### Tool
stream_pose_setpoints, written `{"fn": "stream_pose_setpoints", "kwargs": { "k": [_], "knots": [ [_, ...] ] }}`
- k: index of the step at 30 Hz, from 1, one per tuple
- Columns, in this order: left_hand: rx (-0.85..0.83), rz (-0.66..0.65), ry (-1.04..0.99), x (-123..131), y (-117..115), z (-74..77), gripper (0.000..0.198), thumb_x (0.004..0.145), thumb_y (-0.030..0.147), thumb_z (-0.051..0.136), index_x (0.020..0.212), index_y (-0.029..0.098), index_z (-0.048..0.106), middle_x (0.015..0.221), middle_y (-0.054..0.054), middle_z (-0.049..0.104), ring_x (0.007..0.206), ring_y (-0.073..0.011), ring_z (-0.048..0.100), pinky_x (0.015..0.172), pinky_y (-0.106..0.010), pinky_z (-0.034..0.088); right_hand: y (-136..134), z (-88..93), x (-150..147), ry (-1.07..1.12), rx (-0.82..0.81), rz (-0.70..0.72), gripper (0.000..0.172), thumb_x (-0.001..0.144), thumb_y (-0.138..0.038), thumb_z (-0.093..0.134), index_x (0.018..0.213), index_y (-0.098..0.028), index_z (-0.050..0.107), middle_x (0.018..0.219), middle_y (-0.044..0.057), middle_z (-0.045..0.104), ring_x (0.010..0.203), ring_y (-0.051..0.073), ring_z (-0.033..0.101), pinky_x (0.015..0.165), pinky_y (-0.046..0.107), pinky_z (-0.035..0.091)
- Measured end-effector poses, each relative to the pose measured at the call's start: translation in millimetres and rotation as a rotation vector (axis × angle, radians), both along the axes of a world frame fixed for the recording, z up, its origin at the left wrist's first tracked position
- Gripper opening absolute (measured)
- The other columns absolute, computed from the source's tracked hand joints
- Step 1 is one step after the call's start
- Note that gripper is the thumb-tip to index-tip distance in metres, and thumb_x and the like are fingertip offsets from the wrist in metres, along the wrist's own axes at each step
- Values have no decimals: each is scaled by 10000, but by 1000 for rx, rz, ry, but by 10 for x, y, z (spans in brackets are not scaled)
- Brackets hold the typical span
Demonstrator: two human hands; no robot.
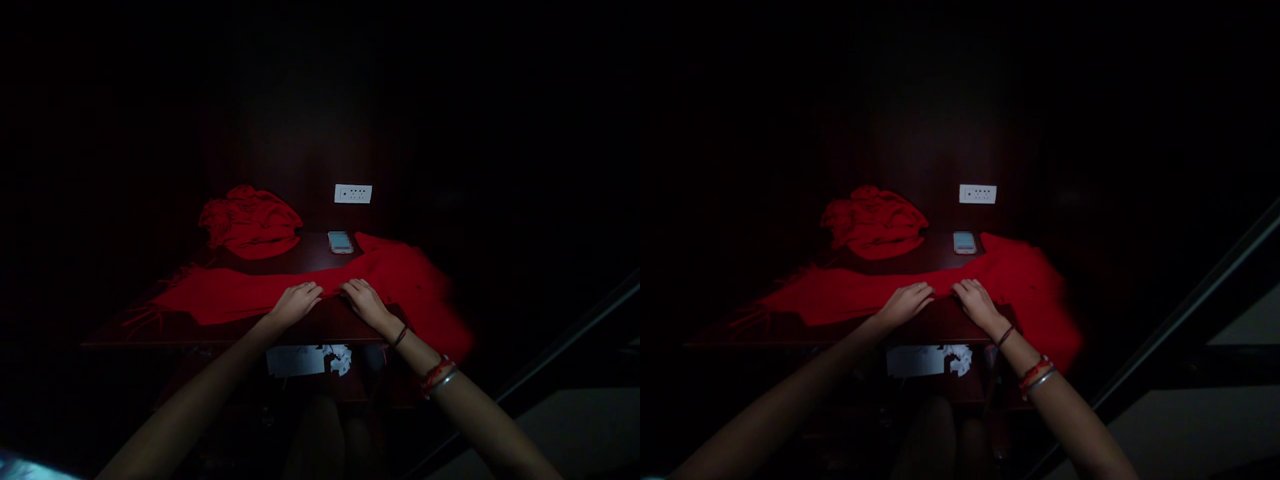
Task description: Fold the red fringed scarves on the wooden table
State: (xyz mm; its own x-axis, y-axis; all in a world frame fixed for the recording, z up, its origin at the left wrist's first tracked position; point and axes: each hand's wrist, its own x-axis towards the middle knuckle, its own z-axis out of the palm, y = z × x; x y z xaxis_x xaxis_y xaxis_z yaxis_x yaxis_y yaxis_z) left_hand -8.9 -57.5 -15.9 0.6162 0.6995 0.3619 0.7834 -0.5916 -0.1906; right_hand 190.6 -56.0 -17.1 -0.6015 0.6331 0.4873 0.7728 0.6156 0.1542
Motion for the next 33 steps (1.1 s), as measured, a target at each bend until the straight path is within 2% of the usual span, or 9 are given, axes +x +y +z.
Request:
{"fn": "stream_pose_setpoints", "kwargs": {
  "k": [5, 9, 16, 22, 25, 27, 30, 33],
  "knots": [
    [-31, 9, 46, -10, 2, -15, 213, 858, 261, 295, 880, 179, 490, 855, -44, 534, 773, -152, 519, 649, -244, 393, 0, 3, 19, -10, -49, 9, 209, 844, -215, 321, 847, -154, 521, 760, 56, 529, 713, 153, 442, 700, 276, 305],
    [-34, 9, 58, -4, 5, -7, 214, 857, 263, 299, 877, 183, 497, 855, -44, 530, 770, -150, 518, 645, -241, 391, -5, 28, -21, -42, -34, 27, 197, 822, -265, 380, 926, -166, 515, 867, 72, 516, 799, 169, 437, 713, 281, 306],
    [-20, 41, 72, 12, -6, 12, 223, 859, 252, 291, 871, 176, 500, 872, -47, 540, 789, -154, 519, 666, -248, 398, 57, 32, -20, -119, -20, 28, 211, 832, -174, 340, 870, -149, 546, 798, 57, 541, 733, 154, 439, 710, 277, 304],
    [-25, 3, 29, 38, 32, -13, 191, 823, 301, 384, 921, 175, 489, 960, -63, 527, 898, -180, 494, 733, -277, 401, 15, 63, 2, -151, -60, 96, 216, 825, -151, 362, 950, -162, 539, 846, 57, 556, 798, 149, 456, 754, 281, 308],
    [-68, -24, 3, 31, 47, -37, 148, 819, 217, 385, 886, 169, 507, 940, -61, 548, 904, -171, 499, 792, -297, 382, -17, 79, 85, -165, -47, 48, 233, 821, -159, 372, 999, -172, 522, 899, 66, 557, 847, 164, 464, 774, 307, 312],
    [-92, -72, -59, 11, 42, -60, 154, 818, 208, 378, 882, 171, 513, 1032, -65, 525, 1005, -169, 450, 877, -320, 326, -36, 69, 185, -184, -37, -26, 248, 815, -137, 371, 1011, -168, 520, 945, 84, 556, 893, 181, 466, 783, 325, 315],
    [-173, -121, -146, -30, 33, -68, 232, 819, 321, 370, 952, 173, 488, 1171, -70, 446, 1101, -177, 373, 921, -341, 281, -75, 32, 362, -232, -61, -121, 270, 800, -89, 371, 1014, -155, 522, 949, 101, 572, 905, 186, 489, 782, 324, 330],
    [-259, -92, -207, -65, 94, 5, 366, 834, 409, 283, 1071, 163, 414, 1134, -78, 479, 1024, -168, 449, 869, -321, 336, -104, 49, 506, -274, -116, -127, 281, 800, -82, 371, 1035, -146, 512, 926, 101, 591, 875, 168, 522, 784, 301, 345]
  ]
}}
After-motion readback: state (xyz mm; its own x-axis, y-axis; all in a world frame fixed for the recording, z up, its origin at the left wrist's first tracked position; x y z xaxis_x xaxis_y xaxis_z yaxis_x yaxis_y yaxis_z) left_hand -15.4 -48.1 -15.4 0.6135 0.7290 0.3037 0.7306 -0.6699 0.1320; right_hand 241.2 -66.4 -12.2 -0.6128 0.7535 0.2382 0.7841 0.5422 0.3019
